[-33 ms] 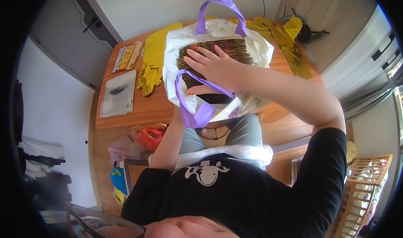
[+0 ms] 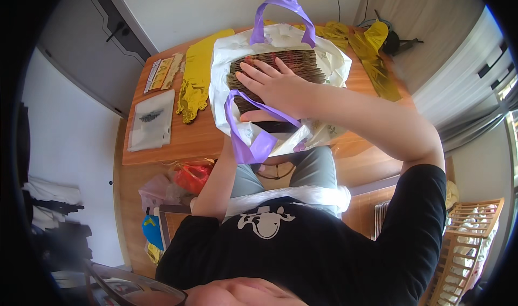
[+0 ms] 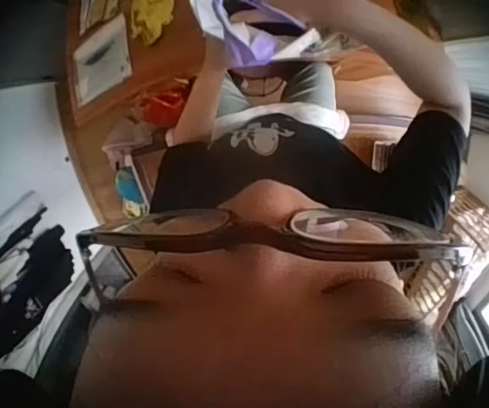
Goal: The person is manually packing flat, gold-colored packages into a floral patterned tote bag.
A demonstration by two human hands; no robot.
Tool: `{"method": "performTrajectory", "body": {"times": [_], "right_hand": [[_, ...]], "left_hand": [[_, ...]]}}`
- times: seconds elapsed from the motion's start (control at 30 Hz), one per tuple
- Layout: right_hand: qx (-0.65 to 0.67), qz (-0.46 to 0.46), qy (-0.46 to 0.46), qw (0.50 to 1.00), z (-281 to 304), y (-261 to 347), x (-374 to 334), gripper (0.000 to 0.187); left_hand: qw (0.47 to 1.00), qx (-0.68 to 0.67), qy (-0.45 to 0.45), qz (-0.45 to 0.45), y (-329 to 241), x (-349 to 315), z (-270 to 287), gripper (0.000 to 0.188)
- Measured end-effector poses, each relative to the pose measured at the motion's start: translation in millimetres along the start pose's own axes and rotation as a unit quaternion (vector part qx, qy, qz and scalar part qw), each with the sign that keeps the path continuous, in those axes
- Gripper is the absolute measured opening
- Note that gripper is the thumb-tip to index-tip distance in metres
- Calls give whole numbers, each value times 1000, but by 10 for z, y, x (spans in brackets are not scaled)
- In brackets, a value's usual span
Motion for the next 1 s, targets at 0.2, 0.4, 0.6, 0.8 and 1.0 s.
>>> {"method": "performTrajectory", "body": {"times": [0.2,0.4,0.6,0.8,1.0], "right_hand": [[-1,-117,101,988,264,3,-76,101],[41,-112,85,989,213,-76,-63,107],[35,-105,41,993,45,-73,26,99],[19,-94,52,994,88,-29,55,106],[-4,-92,2,996,-78,-26,74,108]], "left_hand": [[983,-170,-63,39,46,193,-106,64],[980,-168,-76,69,-49,185,-177,60],[964,-243,-96,48,9,236,-256,64],[930,-332,-144,62,852,448,49,56],[750,-566,-275,201,364,474,-53,59]]}}
Point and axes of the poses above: each hand's wrist, its own x-axis towards the middle knuckle, its own z-axis out of the back of the hand, y = z × x, the point moved 1 cm from there along x, towards the middle knuckle, and after that the axes turned 1 degree about z, right-handed, at the moved point
